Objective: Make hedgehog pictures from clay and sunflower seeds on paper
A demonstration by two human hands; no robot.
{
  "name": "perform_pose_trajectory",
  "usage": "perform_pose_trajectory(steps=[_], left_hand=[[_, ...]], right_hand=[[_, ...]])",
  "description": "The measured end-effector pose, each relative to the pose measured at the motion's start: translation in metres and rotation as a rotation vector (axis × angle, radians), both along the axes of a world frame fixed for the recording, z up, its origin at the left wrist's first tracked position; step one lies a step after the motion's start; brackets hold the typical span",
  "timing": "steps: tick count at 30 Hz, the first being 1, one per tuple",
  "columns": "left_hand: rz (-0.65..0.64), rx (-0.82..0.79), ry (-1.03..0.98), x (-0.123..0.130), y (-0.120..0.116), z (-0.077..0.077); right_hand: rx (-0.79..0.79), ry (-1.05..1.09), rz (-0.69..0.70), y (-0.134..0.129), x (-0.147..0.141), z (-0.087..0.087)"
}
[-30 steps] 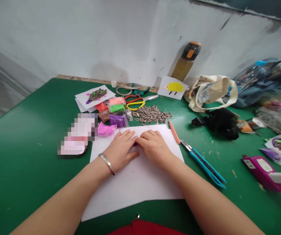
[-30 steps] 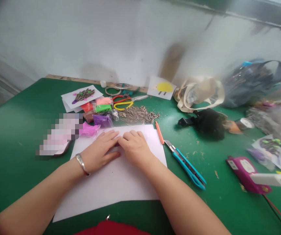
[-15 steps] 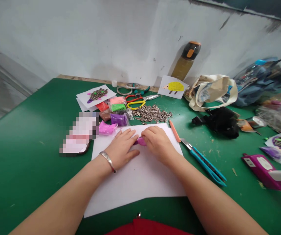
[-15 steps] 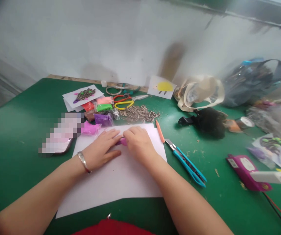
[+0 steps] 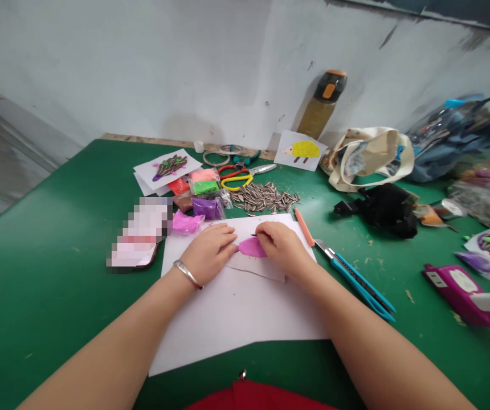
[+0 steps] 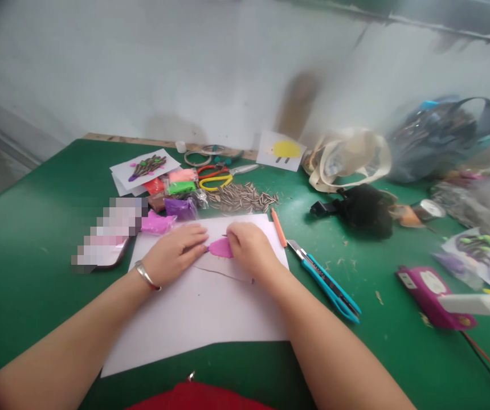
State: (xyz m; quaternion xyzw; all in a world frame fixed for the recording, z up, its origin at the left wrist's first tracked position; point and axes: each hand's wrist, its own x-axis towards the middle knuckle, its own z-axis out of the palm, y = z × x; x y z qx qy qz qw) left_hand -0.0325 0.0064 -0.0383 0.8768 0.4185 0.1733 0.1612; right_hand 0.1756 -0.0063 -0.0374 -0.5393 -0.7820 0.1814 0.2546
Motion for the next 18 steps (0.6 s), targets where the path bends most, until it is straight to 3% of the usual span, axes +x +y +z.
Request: perform_pose_trajectory(steps=[4,11,18], left_hand=[[0.062,0.044,-0.090,0.0026,0.0025,-0.0050],[0.074,0.087,-0.064,0.0083,0.0012,-0.0061],[0.018,-0.011,-0.138,0.0010,0.0063,-0.0019]], right_hand=[[-0.013,0.017,-0.006,0.0011,0.0004,-0.0001],[-0.006,0.015,0.008,0.0031,0.0010,-0.0021],[-0.011,-0.001,0.022,0.0033,0.0023,-0.0006]])
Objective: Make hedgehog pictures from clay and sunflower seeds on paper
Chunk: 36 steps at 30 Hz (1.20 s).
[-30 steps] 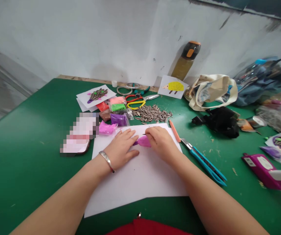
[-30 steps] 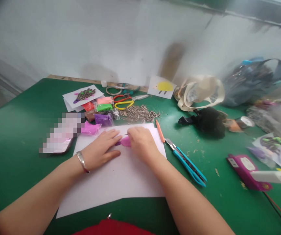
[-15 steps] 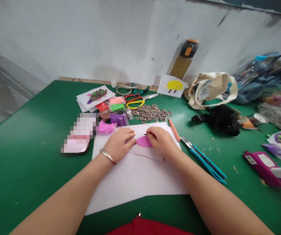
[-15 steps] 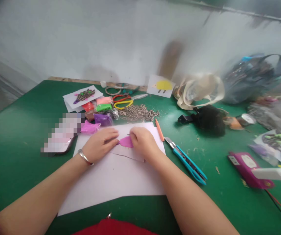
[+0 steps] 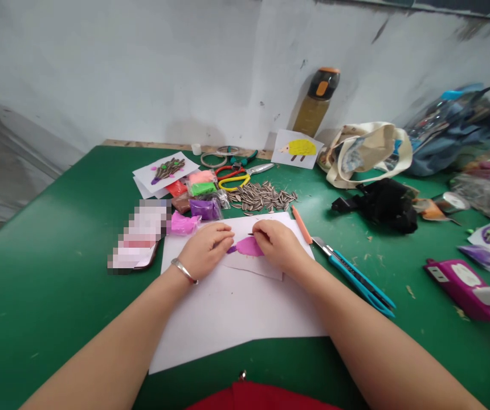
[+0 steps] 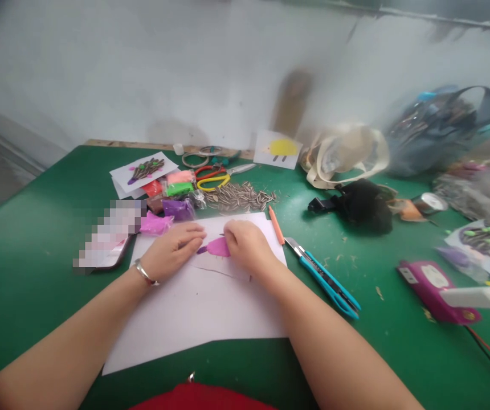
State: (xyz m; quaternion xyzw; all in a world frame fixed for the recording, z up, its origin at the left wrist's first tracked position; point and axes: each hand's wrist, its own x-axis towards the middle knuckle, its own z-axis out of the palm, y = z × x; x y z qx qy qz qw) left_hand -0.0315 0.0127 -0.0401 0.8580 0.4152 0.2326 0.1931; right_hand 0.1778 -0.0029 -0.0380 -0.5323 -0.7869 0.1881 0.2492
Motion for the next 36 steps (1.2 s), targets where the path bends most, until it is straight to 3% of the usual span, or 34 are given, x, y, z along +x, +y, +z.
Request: perform_pose_trajectory(steps=[13,21,30,36], left_hand=[[-0.024,0.096,0.138,0.004,-0.002,-0.003],[-0.037,0.036,0.018,-0.003,0.000,-0.001],[-0.027,0.070,0.078,0.001,-0.002,-0.005],[-0.024,-0.048,0.002,-0.011,-0.002,0.003]], right_hand=[[-0.007,-0.009,-0.001,0.002,0.001,-0.002],[0.000,0.005,0.011,0.001,0.001,-0.001],[-0.014,-0.005,0.010,0.002,0.002,-0.001],[-0.007,0.000,0.010,0.001,0.001,0.000]])
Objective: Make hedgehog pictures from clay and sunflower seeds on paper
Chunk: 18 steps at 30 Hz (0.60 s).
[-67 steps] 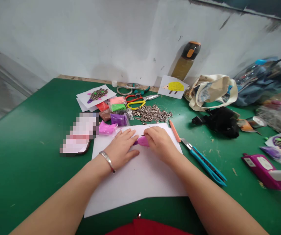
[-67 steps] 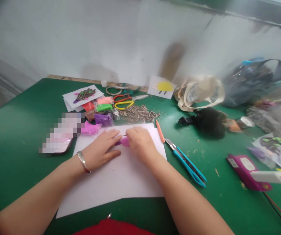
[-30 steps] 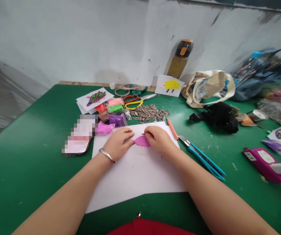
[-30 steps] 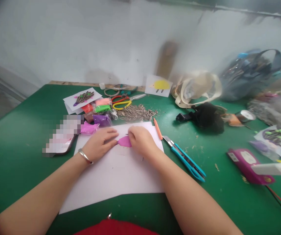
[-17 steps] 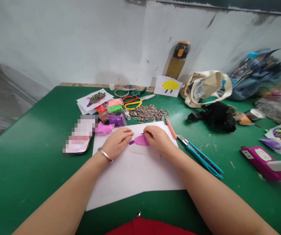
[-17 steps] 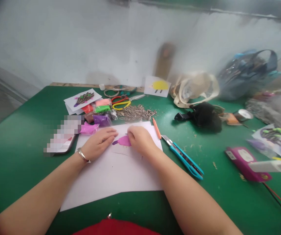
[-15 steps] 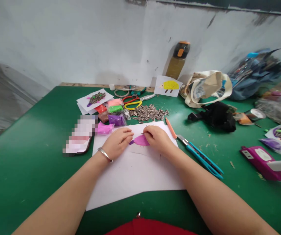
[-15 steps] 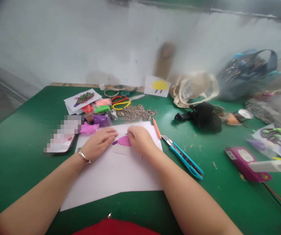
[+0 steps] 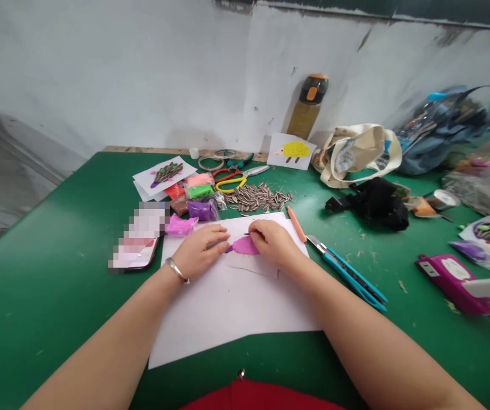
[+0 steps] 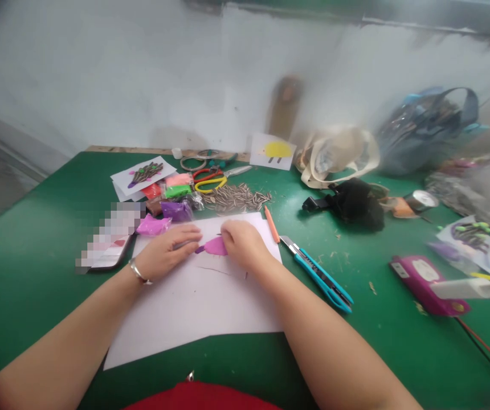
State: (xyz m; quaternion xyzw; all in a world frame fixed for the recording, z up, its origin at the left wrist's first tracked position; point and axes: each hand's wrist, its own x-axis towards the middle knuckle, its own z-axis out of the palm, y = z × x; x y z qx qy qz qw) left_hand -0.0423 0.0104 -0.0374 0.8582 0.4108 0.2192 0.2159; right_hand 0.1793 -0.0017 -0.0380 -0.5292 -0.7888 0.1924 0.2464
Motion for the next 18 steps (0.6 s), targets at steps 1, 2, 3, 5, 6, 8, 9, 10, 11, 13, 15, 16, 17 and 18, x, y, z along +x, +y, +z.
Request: perform_pose_trajectory(steps=[1,2,3,5,6,8,9,10,11,13,15,16,17,18], left_hand=[[-0.004,-0.013,0.006,-0.002,-0.001,0.001],[-0.008,-0.016,0.017,-0.004,-0.002,0.002],[-0.012,-0.011,0.030,-0.005,-0.002,0.003],[-0.015,0.016,0.057,-0.003,-0.004,0.004],[-0.012,0.034,0.066,-0.002,-0.005,0.004],[-0.011,0.065,0.081,0.003,-0.006,0.003],[-0.014,0.078,0.087,0.005,-0.007,0.003],[-0.020,0.090,0.091,0.006,-0.007,0.003],[-0.029,0.100,0.094,0.008,-0.007,0.002],[-0.042,0.113,0.097,0.009,-0.008,0.002],[-0.043,0.115,0.097,0.010,-0.008,0.002],[-0.039,0.113,0.096,0.010,-0.009,0.002],[-0.036,0.111,0.097,0.010,-0.009,0.002],[-0.035,0.111,0.098,0.010,-0.009,0.002]], right_hand=[[-0.003,-0.001,-0.002,0.000,0.000,0.000],[-0.007,-0.004,-0.003,0.000,0.000,0.000],[-0.010,-0.005,-0.005,0.000,0.000,0.000],[-0.016,-0.006,-0.008,0.000,0.000,0.000],[-0.019,-0.007,-0.007,0.000,0.000,0.000],[-0.023,-0.005,-0.005,0.000,-0.001,0.001],[-0.024,-0.004,-0.002,0.000,-0.001,0.001],[-0.021,-0.003,0.000,0.000,-0.001,0.000],[-0.017,0.000,0.000,0.000,-0.001,0.000],[-0.010,0.007,0.000,0.000,-0.001,0.000],[-0.009,0.013,0.001,0.000,0.000,-0.001],[-0.009,0.016,0.001,0.000,0.000,-0.001],[-0.009,0.016,0.003,0.000,0.000,-0.001],[-0.010,0.016,0.004,0.000,0.000,-0.001]])
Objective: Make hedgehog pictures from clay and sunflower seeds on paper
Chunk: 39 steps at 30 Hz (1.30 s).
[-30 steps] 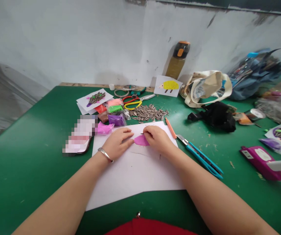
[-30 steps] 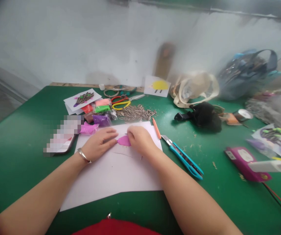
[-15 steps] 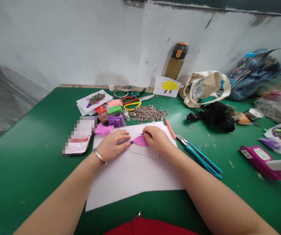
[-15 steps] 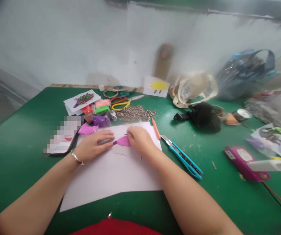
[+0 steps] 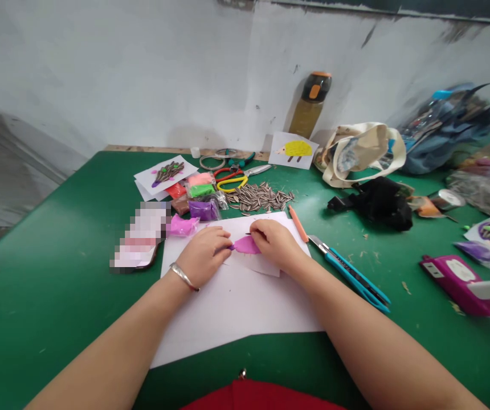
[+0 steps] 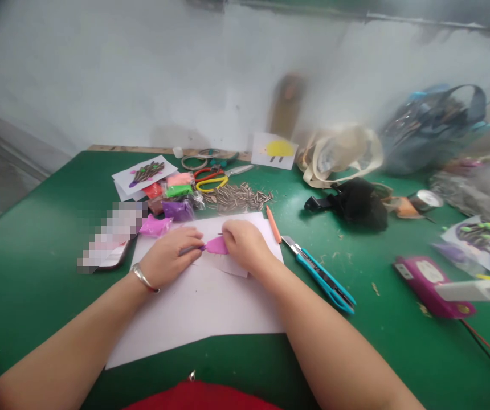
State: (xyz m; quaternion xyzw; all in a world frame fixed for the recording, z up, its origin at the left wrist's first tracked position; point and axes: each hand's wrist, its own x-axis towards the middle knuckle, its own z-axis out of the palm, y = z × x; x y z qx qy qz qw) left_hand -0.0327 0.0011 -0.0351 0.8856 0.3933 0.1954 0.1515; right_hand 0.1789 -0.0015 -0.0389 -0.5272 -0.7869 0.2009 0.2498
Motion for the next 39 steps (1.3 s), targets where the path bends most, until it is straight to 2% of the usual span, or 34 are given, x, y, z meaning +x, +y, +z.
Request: perform_pose_trajectory(steps=[17,26,34,39], left_hand=[[-0.044,0.052,0.071,0.001,-0.001,0.004],[0.033,-0.089,-0.018,-0.011,0.004,0.005],[-0.090,-0.147,0.166,-0.020,0.004,0.006],[-0.105,-0.128,0.172,-0.022,0.003,0.010]], right_hand=[[-0.007,-0.012,-0.012,0.000,0.000,0.001],[-0.012,-0.008,-0.006,0.001,0.000,0.001],[-0.003,-0.012,-0.005,0.001,0.000,0.002],[-0.006,-0.019,-0.005,0.001,0.000,0.003]])
